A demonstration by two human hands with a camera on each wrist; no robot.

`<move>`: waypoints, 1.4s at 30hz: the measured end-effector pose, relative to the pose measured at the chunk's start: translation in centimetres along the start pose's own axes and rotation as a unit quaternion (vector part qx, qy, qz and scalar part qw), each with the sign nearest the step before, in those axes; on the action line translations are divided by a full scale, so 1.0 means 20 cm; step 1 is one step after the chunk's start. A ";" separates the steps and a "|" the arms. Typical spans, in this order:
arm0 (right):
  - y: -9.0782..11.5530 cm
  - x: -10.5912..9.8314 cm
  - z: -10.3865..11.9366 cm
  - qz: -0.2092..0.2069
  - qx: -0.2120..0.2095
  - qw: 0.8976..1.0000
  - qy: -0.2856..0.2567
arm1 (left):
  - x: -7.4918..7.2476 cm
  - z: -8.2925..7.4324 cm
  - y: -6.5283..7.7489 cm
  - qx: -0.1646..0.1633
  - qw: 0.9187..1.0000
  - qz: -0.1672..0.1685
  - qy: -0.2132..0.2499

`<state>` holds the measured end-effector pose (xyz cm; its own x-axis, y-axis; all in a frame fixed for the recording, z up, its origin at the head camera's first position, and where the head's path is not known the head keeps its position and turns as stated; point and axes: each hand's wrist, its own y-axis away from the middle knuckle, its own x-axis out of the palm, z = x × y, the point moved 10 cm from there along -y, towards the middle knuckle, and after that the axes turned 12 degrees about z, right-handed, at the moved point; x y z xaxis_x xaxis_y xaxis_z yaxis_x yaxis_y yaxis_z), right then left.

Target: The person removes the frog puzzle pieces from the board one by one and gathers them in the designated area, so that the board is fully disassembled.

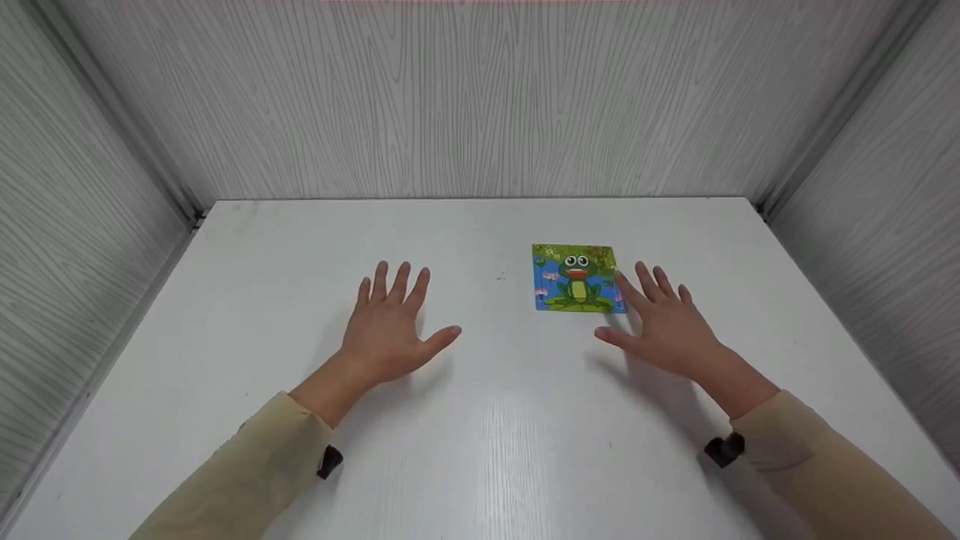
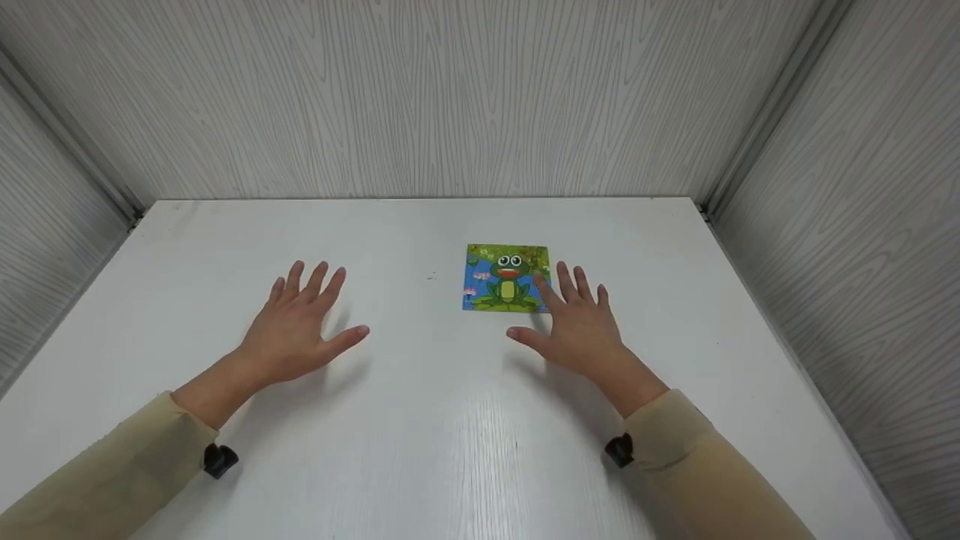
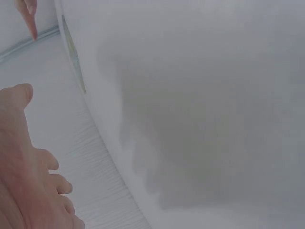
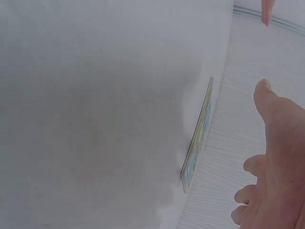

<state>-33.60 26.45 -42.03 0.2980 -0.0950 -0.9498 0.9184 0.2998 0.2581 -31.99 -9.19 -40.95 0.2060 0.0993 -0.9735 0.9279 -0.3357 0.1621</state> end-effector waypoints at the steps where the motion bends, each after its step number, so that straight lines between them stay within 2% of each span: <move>1: -0.01 -0.01 -0.01 0.002 -0.003 1.000 -0.005 | 0.00 -0.03 -0.03 0.005 1.000 0.005 0.000; 6: -0.05 -0.01 -0.04 0.019 -0.021 0.999 -0.025 | 0.00 -0.19 -0.18 0.035 0.999 0.028 0.000; 12: -0.12 0.01 -0.07 0.046 -0.033 0.998 -0.029 | 0.04 -0.36 -0.36 0.061 0.996 0.060 -0.010; 19: -0.19 0.04 -0.08 0.065 -0.045 0.996 -0.034 | 0.13 -0.52 -0.50 0.104 0.990 0.094 -0.003; 24: -0.23 0.09 -0.08 0.088 -0.044 0.995 -0.031 | 0.21 -0.60 -0.56 0.129 0.984 0.124 -0.004; 29: -0.24 0.13 -0.11 0.102 -0.022 0.994 -0.038 | 0.27 -0.64 -0.59 0.135 0.980 0.145 0.004; 34: -0.25 0.14 -0.12 0.105 -0.019 0.993 -0.046 | 0.28 -0.67 -0.61 0.136 0.980 0.147 0.006; 42: -0.24 0.12 -0.09 0.091 -0.041 0.994 -0.051 | 0.27 -0.66 -0.60 0.139 0.979 0.146 0.013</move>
<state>-37.67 26.44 -45.93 0.4861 -0.1265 -0.8647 0.8236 0.3972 0.4049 -37.92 7.83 -46.07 0.4612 -0.0159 -0.8871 0.7090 -0.5946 0.3793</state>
